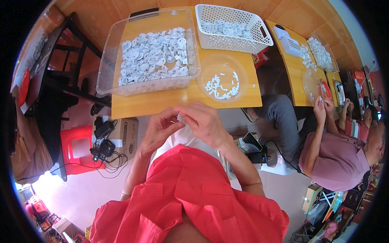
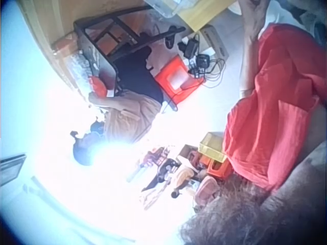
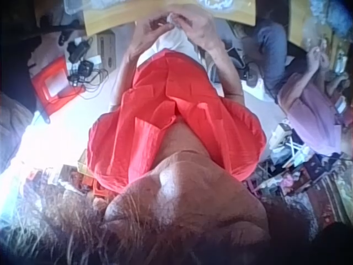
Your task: The person assembles plastic components by picking up round plastic bases from a container and inserting small plastic pins into the bases by hand.
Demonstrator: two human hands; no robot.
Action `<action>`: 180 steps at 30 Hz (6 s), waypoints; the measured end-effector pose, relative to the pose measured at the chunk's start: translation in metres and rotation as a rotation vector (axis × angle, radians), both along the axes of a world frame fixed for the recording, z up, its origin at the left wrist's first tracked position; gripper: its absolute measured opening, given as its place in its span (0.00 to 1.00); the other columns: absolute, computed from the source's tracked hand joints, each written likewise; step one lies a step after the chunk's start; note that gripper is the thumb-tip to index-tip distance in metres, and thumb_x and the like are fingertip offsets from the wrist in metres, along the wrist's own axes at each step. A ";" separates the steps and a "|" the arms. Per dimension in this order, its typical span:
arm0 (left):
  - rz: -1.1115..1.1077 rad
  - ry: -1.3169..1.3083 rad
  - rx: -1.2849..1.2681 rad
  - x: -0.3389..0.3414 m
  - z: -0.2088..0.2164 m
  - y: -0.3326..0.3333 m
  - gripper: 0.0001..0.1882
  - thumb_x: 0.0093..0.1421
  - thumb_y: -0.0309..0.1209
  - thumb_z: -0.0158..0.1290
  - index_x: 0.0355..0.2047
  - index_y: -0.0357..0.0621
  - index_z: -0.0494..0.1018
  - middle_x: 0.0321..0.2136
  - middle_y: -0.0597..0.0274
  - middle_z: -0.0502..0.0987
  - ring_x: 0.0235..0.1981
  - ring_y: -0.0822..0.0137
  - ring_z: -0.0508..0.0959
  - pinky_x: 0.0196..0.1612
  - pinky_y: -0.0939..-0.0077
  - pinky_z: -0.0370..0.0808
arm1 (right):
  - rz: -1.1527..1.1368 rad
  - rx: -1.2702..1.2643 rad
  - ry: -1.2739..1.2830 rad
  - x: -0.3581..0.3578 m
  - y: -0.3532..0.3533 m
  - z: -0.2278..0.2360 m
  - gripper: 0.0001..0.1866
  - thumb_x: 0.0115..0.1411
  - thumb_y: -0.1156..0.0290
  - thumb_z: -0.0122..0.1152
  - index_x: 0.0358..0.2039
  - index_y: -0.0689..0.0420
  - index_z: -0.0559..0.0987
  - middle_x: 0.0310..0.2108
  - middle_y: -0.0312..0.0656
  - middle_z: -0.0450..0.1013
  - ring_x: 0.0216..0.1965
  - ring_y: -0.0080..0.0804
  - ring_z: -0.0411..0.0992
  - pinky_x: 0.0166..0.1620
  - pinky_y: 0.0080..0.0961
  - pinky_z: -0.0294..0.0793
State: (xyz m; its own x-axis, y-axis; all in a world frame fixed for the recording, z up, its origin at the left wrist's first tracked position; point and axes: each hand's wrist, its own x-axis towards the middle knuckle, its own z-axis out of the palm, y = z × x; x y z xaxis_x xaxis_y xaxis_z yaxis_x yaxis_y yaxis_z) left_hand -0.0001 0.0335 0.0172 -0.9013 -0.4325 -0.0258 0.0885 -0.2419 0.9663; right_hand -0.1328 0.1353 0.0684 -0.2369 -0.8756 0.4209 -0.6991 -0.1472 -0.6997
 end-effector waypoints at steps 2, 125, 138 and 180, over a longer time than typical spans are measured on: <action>-0.016 0.010 0.006 0.000 -0.001 0.000 0.18 0.53 0.20 0.53 0.46 0.37 0.70 0.29 0.68 0.65 0.31 0.79 0.68 0.34 0.85 0.68 | -0.017 0.004 -0.110 -0.002 0.001 -0.005 0.15 0.45 0.85 0.59 0.36 0.61 0.76 0.25 0.41 0.73 0.24 0.30 0.72 0.28 0.21 0.70; -0.109 -0.070 0.011 0.006 0.008 0.004 0.15 0.57 0.20 0.49 0.46 0.36 0.68 0.40 0.62 0.68 0.44 0.70 0.70 0.46 0.78 0.68 | -0.099 -0.039 -0.135 0.014 0.019 -0.033 0.07 0.51 0.84 0.51 0.31 0.62 0.67 0.27 0.47 0.64 0.26 0.42 0.65 0.29 0.28 0.66; -0.088 -0.036 0.004 0.007 0.011 0.007 0.15 0.56 0.19 0.49 0.45 0.34 0.68 0.39 0.61 0.69 0.42 0.71 0.71 0.46 0.79 0.69 | -0.121 -0.101 -0.054 0.017 0.018 -0.035 0.08 0.50 0.85 0.53 0.30 0.62 0.67 0.26 0.48 0.64 0.26 0.46 0.68 0.31 0.30 0.70; -0.129 -0.126 -0.154 -0.062 0.122 -0.074 0.17 0.51 0.24 0.53 0.42 0.32 0.71 0.33 0.59 0.76 0.34 0.71 0.75 0.40 0.78 0.73 | -0.123 -0.043 0.106 0.063 0.027 -0.166 0.04 0.46 0.76 0.58 0.24 0.56 0.72 0.21 0.40 0.66 0.22 0.39 0.69 0.26 0.31 0.69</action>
